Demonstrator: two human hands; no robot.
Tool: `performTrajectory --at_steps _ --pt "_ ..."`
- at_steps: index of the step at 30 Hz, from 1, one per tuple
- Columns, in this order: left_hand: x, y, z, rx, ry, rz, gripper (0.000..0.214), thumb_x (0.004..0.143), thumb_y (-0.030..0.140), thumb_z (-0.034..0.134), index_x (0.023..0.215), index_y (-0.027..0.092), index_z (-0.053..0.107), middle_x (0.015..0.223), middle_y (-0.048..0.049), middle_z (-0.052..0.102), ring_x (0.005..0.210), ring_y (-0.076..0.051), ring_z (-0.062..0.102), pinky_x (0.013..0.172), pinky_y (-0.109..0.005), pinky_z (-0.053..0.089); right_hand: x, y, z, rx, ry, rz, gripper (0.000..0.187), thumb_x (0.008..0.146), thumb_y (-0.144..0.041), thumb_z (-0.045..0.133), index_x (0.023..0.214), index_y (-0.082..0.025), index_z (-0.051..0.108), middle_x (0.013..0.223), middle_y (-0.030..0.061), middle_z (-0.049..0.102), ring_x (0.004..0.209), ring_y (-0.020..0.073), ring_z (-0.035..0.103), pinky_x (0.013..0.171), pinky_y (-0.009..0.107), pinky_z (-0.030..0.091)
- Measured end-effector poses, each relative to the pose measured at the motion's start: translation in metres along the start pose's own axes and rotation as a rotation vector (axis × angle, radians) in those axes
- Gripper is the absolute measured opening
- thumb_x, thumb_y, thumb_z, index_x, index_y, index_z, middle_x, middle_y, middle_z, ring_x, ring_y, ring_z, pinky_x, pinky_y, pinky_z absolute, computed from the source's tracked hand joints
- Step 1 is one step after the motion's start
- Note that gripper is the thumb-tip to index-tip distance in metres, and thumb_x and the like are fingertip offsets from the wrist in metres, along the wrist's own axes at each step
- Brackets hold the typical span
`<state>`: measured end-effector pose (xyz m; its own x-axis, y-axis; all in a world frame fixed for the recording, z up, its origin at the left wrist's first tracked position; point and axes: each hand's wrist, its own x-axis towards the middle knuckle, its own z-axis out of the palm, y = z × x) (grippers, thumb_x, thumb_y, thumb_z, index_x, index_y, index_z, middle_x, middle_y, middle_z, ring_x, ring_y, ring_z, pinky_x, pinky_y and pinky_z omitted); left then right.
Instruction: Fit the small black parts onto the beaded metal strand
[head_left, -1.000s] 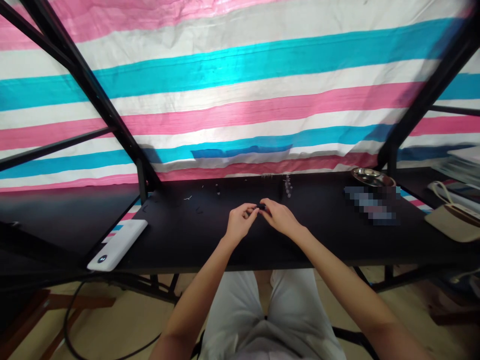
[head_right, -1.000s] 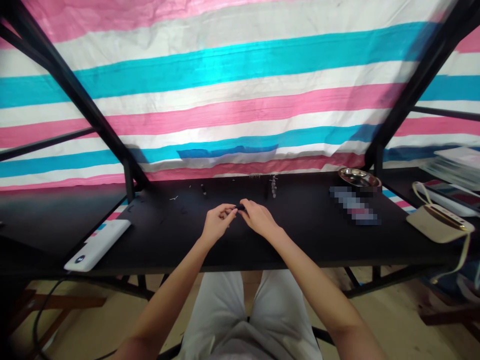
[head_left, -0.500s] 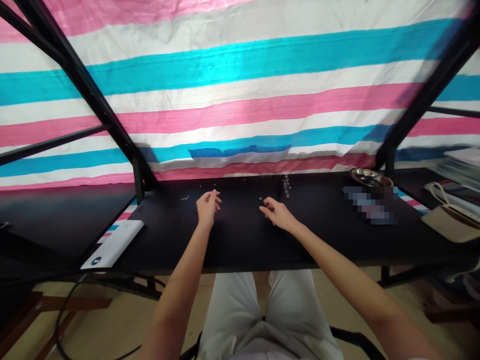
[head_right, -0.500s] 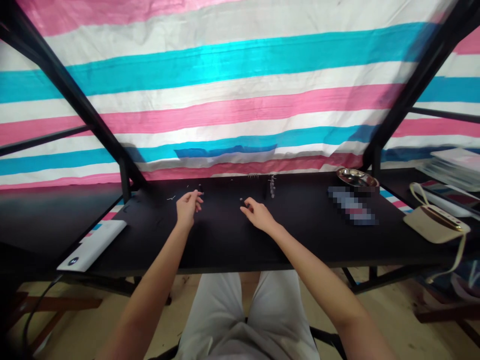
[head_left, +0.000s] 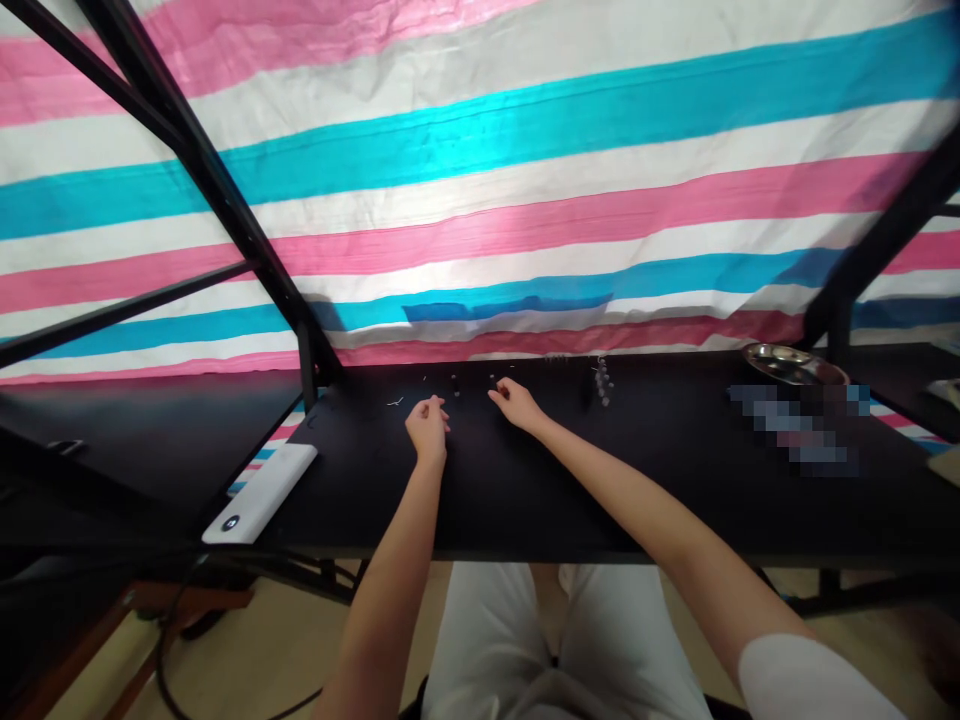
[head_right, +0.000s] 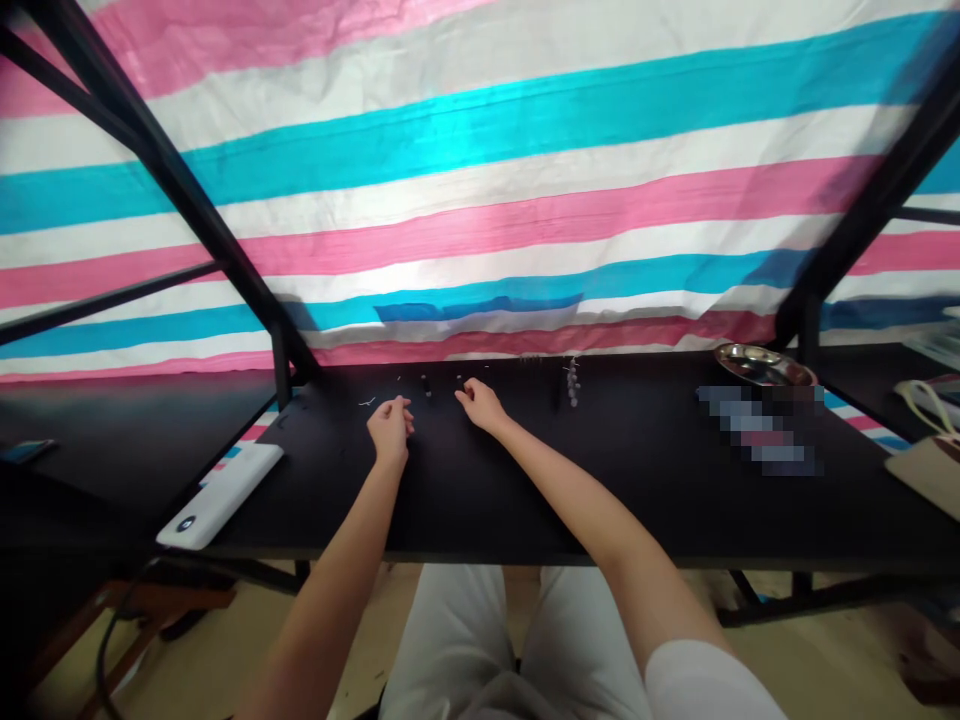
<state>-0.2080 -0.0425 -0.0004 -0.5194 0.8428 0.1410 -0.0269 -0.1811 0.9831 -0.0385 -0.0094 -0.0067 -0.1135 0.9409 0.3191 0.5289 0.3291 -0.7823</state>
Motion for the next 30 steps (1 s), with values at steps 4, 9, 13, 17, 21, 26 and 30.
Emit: performTrajectory --at_steps 4,9,13,17,21,26,30 --pt "-0.006 0.002 -0.002 0.028 -0.014 -0.012 0.025 0.072 0.037 0.054 0.067 0.013 0.057 0.044 0.0051 0.045 0.029 -0.004 0.037 0.032 -0.017 0.026 0.022 -0.004 0.029 -0.007 0.075 0.032 0.016 0.074 -0.029 0.053 0.065 -0.02 0.045 0.066 -0.0017 0.049 0.063 0.0123 0.045 0.064 0.025 0.036" --pt "-0.009 0.002 -0.003 0.059 -0.054 0.015 0.028 0.074 0.04 0.054 0.068 0.013 0.058 0.045 0.0047 0.046 0.03 -0.004 0.038 0.033 -0.017 0.027 0.036 -0.007 0.05 -0.012 0.046 0.113 0.011 0.077 -0.028 0.055 0.072 -0.019 0.052 0.066 -0.0013 0.054 0.062 0.0116 0.047 0.063 0.024 0.036" --pt "-0.011 0.005 -0.003 0.045 -0.069 0.01 0.028 0.074 0.04 0.054 0.069 0.013 0.058 0.046 0.0047 0.047 0.031 -0.004 0.038 0.033 -0.017 0.027 0.044 -0.005 0.056 -0.102 -0.009 0.092 0.008 0.077 -0.026 0.056 0.075 -0.018 0.056 0.071 0.0008 0.058 0.065 0.0116 0.049 0.063 0.023 0.036" --pt "-0.013 0.012 -0.004 0.018 -0.083 -0.001 0.027 0.074 0.039 0.054 0.069 0.013 0.057 0.046 0.0047 0.046 0.032 -0.004 0.038 0.033 -0.017 0.027 0.049 0.003 0.06 -0.151 -0.044 0.053 0.008 0.078 -0.026 0.056 0.078 -0.018 0.057 0.074 0.0014 0.06 0.065 0.0115 0.05 0.063 0.023 0.036" --pt "-0.017 0.017 -0.004 0.001 -0.093 -0.005 0.026 0.075 0.038 0.054 0.069 0.013 0.058 0.047 0.0044 0.047 0.032 -0.004 0.038 0.033 -0.017 0.026 0.051 0.009 0.062 -0.159 -0.072 0.038 0.008 0.077 -0.025 0.057 0.079 -0.017 0.059 0.074 0.0008 0.06 0.065 0.0111 0.051 0.062 0.022 0.036" --pt "-0.018 0.02 -0.004 -0.006 -0.105 -0.014 0.026 0.075 0.038 0.055 0.07 0.013 0.058 0.047 0.0047 0.046 0.032 -0.004 0.038 0.033 -0.017 0.027 0.052 0.009 0.062 -0.221 -0.082 0.047 0.009 0.076 -0.026 0.06 0.076 -0.017 0.061 0.073 0.0021 0.061 0.067 0.0119 0.052 0.062 0.022 0.036" --pt "-0.018 0.019 -0.005 -0.006 -0.107 -0.009 0.026 0.074 0.038 0.056 0.07 0.013 0.058 0.047 0.0047 0.047 0.032 -0.004 0.038 0.033 -0.017 0.026 0.053 0.008 0.063 -0.215 -0.08 0.086 0.012 0.074 -0.029 0.063 0.073 -0.017 0.063 0.07 0.0017 0.061 0.065 0.0122 0.053 0.06 0.022 0.035"
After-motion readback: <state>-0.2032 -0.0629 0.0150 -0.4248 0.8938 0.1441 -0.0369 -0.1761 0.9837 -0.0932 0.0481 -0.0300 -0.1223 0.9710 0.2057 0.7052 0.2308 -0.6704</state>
